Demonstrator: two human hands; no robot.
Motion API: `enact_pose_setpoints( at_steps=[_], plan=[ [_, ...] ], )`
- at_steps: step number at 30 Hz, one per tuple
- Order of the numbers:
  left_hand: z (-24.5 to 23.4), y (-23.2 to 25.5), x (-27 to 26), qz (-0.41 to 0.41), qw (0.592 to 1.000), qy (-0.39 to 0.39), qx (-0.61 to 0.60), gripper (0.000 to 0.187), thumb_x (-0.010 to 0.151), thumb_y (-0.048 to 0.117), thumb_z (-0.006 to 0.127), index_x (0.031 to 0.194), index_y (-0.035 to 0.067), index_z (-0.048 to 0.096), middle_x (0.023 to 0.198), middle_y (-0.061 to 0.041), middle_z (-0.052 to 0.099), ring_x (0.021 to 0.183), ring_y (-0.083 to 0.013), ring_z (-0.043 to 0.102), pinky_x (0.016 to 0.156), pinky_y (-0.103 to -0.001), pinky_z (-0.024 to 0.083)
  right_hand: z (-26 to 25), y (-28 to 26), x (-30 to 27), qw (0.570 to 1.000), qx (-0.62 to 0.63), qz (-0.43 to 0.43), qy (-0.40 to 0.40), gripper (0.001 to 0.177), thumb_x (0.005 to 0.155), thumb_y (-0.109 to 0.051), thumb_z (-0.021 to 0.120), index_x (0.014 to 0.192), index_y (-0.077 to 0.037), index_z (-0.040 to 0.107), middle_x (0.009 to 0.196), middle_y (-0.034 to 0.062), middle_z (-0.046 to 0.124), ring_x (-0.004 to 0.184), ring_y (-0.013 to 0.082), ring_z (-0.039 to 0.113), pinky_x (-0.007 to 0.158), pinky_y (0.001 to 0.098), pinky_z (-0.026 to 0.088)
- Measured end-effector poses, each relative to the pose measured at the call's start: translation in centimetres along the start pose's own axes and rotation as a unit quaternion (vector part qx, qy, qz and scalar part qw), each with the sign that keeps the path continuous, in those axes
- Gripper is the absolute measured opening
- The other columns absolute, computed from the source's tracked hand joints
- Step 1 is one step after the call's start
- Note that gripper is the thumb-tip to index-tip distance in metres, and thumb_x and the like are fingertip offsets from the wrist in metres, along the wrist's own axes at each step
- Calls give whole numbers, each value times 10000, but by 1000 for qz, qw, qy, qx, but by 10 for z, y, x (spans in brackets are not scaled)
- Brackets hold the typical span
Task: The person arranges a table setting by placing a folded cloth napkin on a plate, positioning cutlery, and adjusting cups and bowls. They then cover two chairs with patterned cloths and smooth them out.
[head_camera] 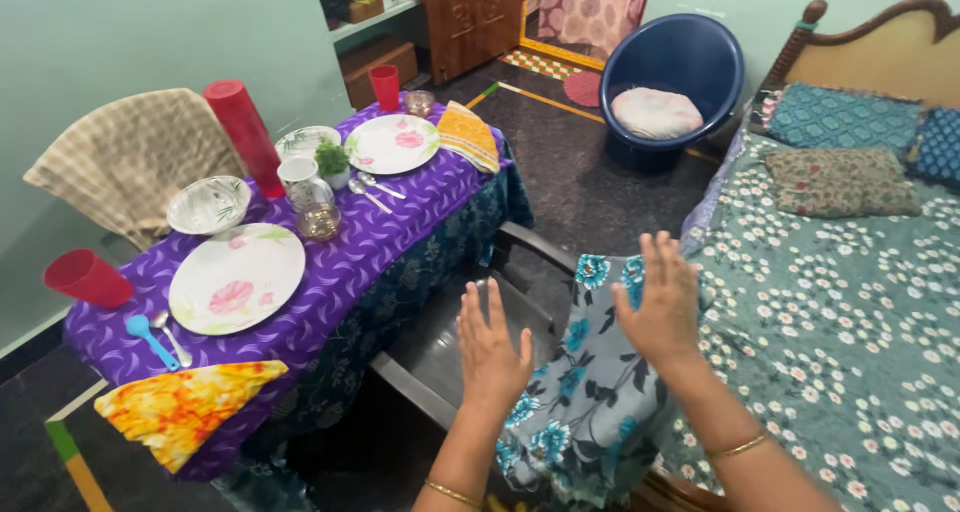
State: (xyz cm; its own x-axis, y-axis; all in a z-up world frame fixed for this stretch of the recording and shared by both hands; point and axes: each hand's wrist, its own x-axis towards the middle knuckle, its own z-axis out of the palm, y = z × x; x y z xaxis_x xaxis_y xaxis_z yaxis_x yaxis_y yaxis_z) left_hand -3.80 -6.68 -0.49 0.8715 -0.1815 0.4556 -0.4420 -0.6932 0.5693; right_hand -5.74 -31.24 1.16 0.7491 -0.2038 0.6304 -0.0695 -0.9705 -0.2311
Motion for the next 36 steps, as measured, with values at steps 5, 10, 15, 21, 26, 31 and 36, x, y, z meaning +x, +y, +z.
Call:
enact_pose_setpoints(
  at_steps=[5, 10, 15, 21, 26, 31, 36],
  plan=[
    [29, 11, -14, 6, 998, -63, -14, 924, 855, 264, 735, 1583, 44, 211, 1598, -320, 205, 1483, -488, 225, 1188, -592, 207, 43, 100, -44, 981, -10, 192, -39, 1041, 781, -370, 818, 1618, -83, 271, 1602, 282, 361, 1476, 440, 367, 1213, 522, 318],
    [50, 7, -50, -27, 988, -150, -28, 960, 857, 381, 767, 1597, 95, 226, 1629, -274, 219, 1509, -467, 197, 1194, -614, 179, 120, 137, -105, 881, 125, 409, -201, 1375, 608, -291, 959, 1615, -43, 57, 1504, 304, 483, 1392, 441, 499, 1153, 457, 419],
    [62, -4, -107, -50, 926, -362, -88, 1156, 750, 518, 854, 1615, 130, 192, 1655, -190, 241, 1545, -433, 133, 1204, -646, 119, 141, 135, -145, 829, 197, 490, -185, 1474, 624, -162, 891, 1695, -90, -120, 1494, 311, 527, 1348, 429, 577, 1109, 457, 485],
    [93, -15, -172, -16, 925, -377, -48, 904, 778, 256, 792, 1576, 148, 381, 1359, -213, 598, 1204, -427, 606, 1018, -506, 498, 109, 97, -183, 843, 249, 452, -150, 1474, 593, -94, 939, 1635, -86, -104, 1616, 279, 313, 1428, 403, 427, 1117, 440, 429],
    [96, -9, -221, 16, 938, -344, 24, 699, 829, 96, 725, 1479, 95, 469, 1214, -230, 644, 1072, -459, 642, 914, -531, 529, 69, 64, -191, 760, 319, 522, -222, 1441, 674, -85, 847, 1663, -190, -195, 1650, 247, 268, 1434, 416, 437, 1096, 529, 443],
    [59, 11, -287, -41, 956, -289, 27, 701, 823, 78, 704, 1487, 108, 482, 1240, -216, 648, 1071, -458, 647, 924, -527, 535, 50, 45, -235, 818, 312, 419, -239, 1453, 653, -70, 891, 1637, -109, -178, 1595, 283, 349, 1425, 386, 446, 1138, 427, 415],
    [24, 38, -360, -96, 957, -271, 35, 712, 813, 65, 670, 1498, 118, 485, 1231, -226, 650, 1091, -461, 639, 950, -534, 521, 33, 32, -286, 848, 290, 338, -288, 1451, 663, -119, 933, 1601, -12, -169, 1539, 313, 409, 1370, 394, 495, 1126, 389, 419]
  ],
)
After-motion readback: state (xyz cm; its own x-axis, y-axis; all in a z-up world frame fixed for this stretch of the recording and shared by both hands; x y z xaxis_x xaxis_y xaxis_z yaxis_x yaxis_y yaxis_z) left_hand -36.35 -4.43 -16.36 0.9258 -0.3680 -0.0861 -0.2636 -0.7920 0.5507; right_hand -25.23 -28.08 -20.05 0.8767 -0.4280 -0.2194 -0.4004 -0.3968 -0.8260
